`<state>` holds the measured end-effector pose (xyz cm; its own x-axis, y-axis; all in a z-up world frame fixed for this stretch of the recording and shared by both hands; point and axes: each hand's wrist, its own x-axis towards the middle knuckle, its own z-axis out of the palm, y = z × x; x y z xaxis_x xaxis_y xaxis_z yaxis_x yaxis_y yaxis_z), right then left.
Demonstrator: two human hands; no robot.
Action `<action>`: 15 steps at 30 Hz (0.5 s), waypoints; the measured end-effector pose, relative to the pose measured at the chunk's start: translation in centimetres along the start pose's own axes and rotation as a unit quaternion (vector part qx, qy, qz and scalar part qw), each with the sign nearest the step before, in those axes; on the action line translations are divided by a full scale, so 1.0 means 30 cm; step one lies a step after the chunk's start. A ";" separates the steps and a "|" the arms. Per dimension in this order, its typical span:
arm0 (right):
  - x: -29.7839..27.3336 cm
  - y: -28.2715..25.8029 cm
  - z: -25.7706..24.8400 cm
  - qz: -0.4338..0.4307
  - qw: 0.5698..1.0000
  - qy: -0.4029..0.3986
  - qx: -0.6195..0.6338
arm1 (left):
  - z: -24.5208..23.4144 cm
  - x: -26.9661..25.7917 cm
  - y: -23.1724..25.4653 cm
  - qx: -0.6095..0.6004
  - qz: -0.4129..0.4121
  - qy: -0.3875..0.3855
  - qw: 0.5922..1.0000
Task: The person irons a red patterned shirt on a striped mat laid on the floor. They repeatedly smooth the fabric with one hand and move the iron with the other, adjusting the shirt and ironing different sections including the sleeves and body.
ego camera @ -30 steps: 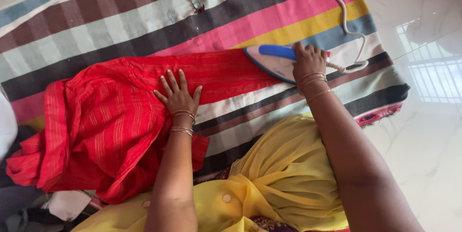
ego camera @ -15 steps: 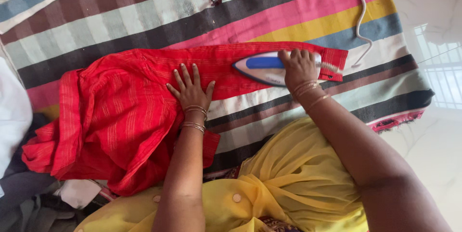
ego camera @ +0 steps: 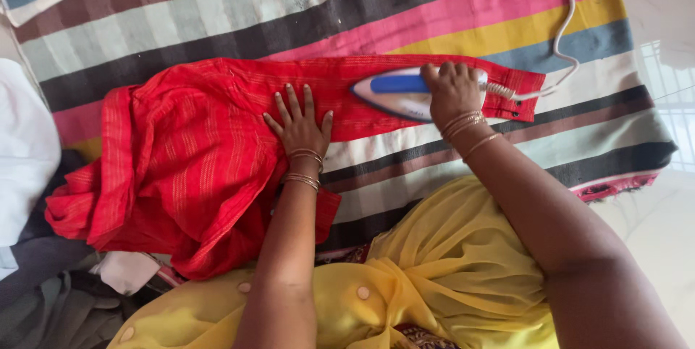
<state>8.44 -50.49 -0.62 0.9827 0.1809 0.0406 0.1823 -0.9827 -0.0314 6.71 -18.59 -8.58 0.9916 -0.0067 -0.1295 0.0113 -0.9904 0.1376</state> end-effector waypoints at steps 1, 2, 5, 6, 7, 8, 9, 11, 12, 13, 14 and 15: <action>0.045 0.017 0.000 0.025 1.000 -0.004 -0.004 | -0.006 0.009 -0.001 -0.001 0.000 0.002 1.000; 0.085 0.037 -0.004 0.049 0.999 -0.010 -0.008 | -0.007 0.006 0.001 -0.004 -0.001 0.002 1.000; 0.094 0.047 -0.036 0.058 0.998 -0.007 -0.002 | -0.006 -0.007 0.002 -0.006 0.001 0.003 1.000; 0.097 0.040 -0.051 0.050 0.999 0.000 0.004 | -0.009 0.002 0.001 -0.006 0.001 0.007 1.000; 0.090 0.026 -0.065 0.039 0.999 -0.017 0.003 | -0.009 0.018 0.004 0.001 0.001 0.009 1.000; 0.052 -0.004 -0.071 0.028 0.999 -0.040 0.006 | -0.005 0.010 0.001 0.010 -0.001 0.004 1.000; 0.021 -0.035 -0.072 0.017 0.998 -0.064 0.009 | 0.001 0.004 0.000 0.019 -0.003 -0.001 1.000; -0.027 -0.108 -0.058 -0.023 0.996 -0.084 0.014 | 0.014 -0.012 -0.003 0.028 -0.001 0.010 1.000; -0.027 -0.128 -0.052 -0.040 0.995 -0.088 0.015 | 0.014 0.001 -0.003 0.032 0.003 0.020 0.999; -0.012 -0.134 -0.047 -0.037 0.997 -0.071 0.007 | 0.012 0.007 -0.004 0.038 0.006 0.025 0.999; 0.009 -0.130 -0.042 -0.034 0.998 -0.055 -0.001 | 0.012 0.005 -0.001 0.042 0.008 0.028 0.999; 0.032 -0.125 -0.037 -0.030 0.999 -0.039 -0.009 | 0.010 0.001 -0.002 0.046 0.010 0.032 0.998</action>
